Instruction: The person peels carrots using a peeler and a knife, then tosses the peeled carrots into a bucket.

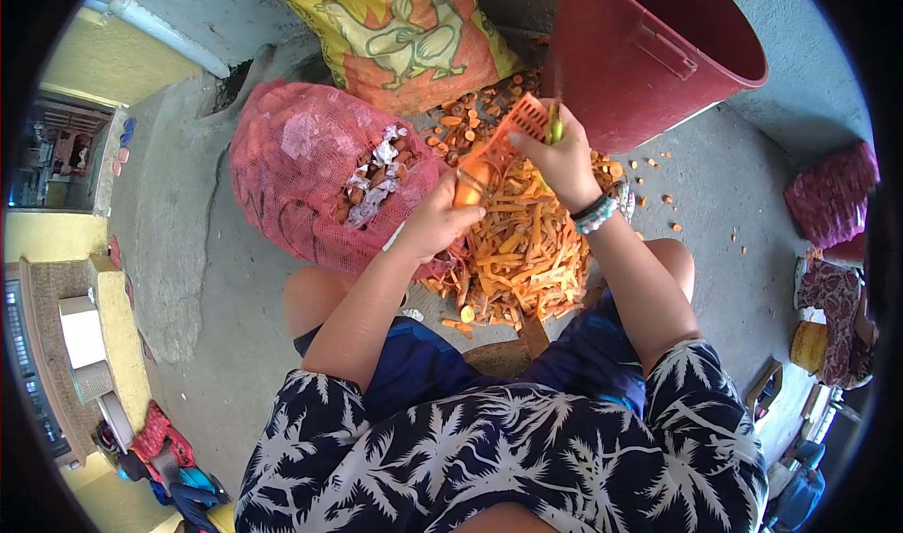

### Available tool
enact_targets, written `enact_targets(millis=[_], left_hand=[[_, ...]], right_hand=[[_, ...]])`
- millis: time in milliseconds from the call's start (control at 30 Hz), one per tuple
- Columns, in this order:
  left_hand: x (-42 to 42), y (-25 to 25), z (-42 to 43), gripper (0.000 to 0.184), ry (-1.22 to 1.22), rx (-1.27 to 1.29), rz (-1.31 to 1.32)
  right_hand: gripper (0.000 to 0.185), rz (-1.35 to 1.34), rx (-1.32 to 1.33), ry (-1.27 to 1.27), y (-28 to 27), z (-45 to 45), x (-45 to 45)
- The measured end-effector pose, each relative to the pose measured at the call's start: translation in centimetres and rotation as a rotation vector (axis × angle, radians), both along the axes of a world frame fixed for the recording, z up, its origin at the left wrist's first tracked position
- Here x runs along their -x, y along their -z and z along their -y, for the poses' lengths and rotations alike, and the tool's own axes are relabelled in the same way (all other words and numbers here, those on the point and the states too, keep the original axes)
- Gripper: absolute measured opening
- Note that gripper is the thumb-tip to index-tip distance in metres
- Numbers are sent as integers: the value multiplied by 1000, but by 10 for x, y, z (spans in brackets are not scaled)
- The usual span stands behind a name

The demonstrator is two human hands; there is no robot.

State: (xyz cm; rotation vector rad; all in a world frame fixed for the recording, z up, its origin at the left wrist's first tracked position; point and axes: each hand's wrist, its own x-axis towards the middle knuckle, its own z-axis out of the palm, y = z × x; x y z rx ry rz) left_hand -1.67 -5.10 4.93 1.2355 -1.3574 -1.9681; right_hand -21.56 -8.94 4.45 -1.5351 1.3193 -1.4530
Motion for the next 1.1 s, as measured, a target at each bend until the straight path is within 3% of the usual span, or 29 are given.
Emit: enact_targets(millis=[33,100,167,300,433,500,600,700,767,833,900,967,1100], left_hand=[[0,5,-2,56,3,-1,1],[2,18,-6,41,-61,112,-59],[4,3,-8,38,-94,44,-80],[-8,15,6,39,-176,-246,-263],[-6,18,14,33,-320,-391,-284],[-2,16,12,39,-360,-364,-269],[-7,19,11,41,-208,-349,-485],[-8,19,8,47,-101,-157,-434],[-9,7,3,53,70,-111,-158],[-9,2,0,56,95,-115,-147],[-8,-5,-2,58,112,-112,-142],[-9,-15,-3,52,117,-150,-266],[-9,14,0,68,12,123,-168]], right_hand=[[24,1,-1,3,1,11,7],[19,-97,-96,429,0,36,35],[19,197,-120,473,-3,48,58],[27,426,-139,248,-8,26,36],[31,190,-249,122,-14,-11,-9],[30,260,-233,111,-3,-18,-21],[30,311,-271,67,3,-22,-21],[32,271,-301,-1,3,-20,-19],[37,228,-250,-65,4,-17,-18],[29,278,-315,91,-5,5,-1],[28,-78,-101,346,23,39,40],[29,387,-224,329,2,39,47],[30,435,-189,154,-14,20,28]])
